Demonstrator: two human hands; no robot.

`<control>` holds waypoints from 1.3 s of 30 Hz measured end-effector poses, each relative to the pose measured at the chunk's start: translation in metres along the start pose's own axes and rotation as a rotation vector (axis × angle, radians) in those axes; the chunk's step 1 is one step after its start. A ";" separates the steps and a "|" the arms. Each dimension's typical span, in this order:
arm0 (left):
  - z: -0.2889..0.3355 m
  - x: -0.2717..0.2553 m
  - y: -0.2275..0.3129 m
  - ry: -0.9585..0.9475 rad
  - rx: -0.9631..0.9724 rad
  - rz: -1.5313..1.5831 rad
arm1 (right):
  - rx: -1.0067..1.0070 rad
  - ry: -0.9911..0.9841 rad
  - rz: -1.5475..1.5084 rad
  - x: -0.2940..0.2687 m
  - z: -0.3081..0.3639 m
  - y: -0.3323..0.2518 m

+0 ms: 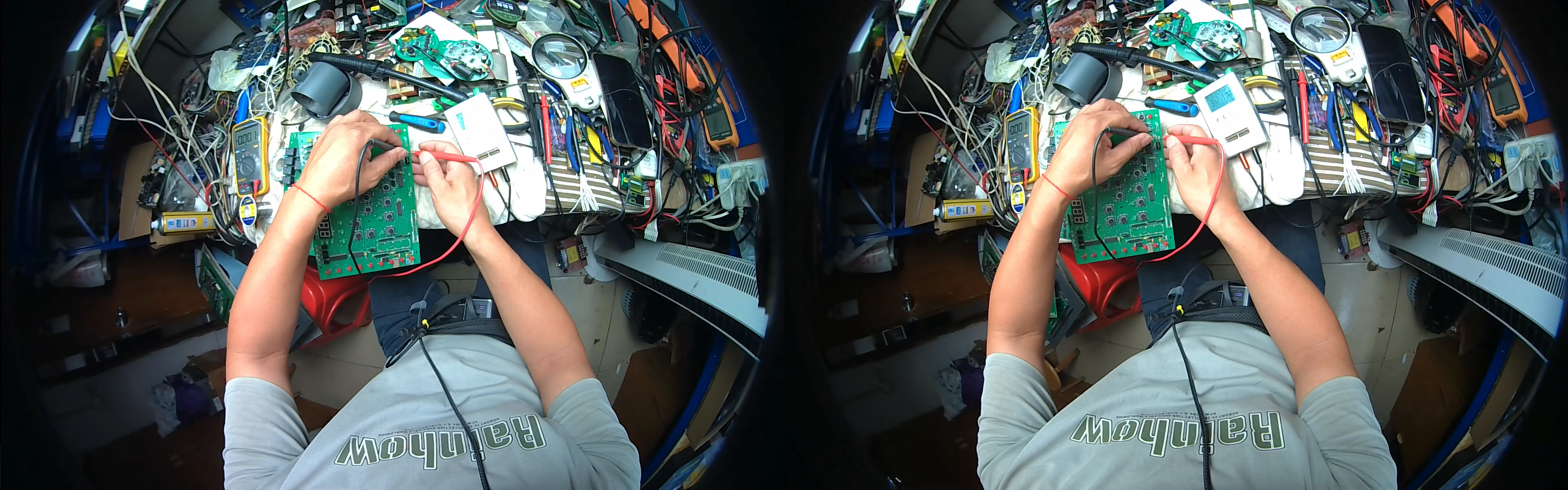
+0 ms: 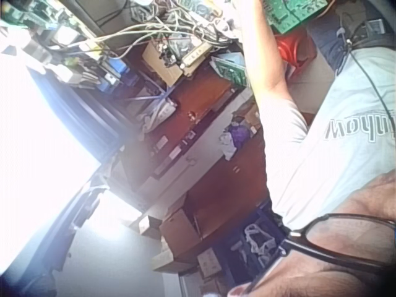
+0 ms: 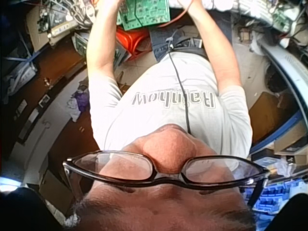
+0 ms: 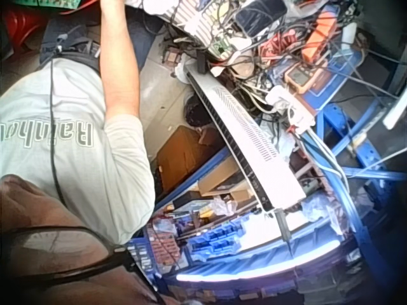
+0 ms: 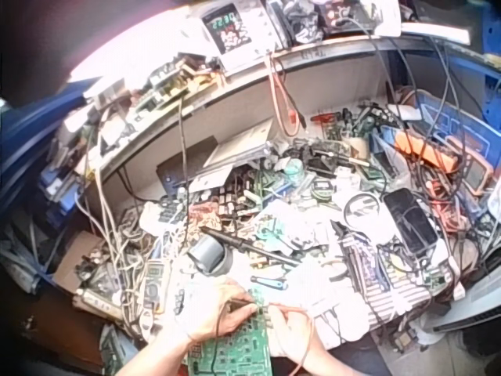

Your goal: The person uses a multimeter to test a green circuit board. They connect the multimeter probes to various points on the board, flip the board over to access the back, and continue testing different components.

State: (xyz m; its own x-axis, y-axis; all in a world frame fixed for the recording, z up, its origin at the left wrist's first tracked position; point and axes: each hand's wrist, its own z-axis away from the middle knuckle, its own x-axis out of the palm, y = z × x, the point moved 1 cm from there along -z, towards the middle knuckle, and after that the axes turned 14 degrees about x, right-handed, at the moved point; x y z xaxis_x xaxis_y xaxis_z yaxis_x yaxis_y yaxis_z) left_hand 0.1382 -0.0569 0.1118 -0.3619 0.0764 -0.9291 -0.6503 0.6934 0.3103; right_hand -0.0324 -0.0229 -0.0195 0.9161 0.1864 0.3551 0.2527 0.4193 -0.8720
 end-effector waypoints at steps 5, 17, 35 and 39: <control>0.000 -0.001 -0.002 -0.019 -0.018 0.015 | -0.016 -0.002 -0.020 0.001 0.000 0.000; 0.001 0.000 -0.003 -0.037 0.001 -0.002 | 0.004 0.009 -0.053 0.003 0.001 -0.001; 0.004 0.002 -0.005 -0.036 0.005 0.020 | -0.012 0.025 -0.031 0.003 0.002 -0.003; 0.005 0.003 -0.006 -0.021 0.016 0.021 | -0.001 0.041 -0.024 0.002 -0.001 0.003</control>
State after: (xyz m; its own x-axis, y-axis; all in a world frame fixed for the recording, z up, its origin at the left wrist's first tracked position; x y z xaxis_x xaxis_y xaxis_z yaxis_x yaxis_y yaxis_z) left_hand 0.1444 -0.0570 0.1058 -0.3610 0.1056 -0.9265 -0.6319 0.7030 0.3264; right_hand -0.0292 -0.0220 -0.0214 0.9218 0.1398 0.3615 0.2747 0.4223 -0.8638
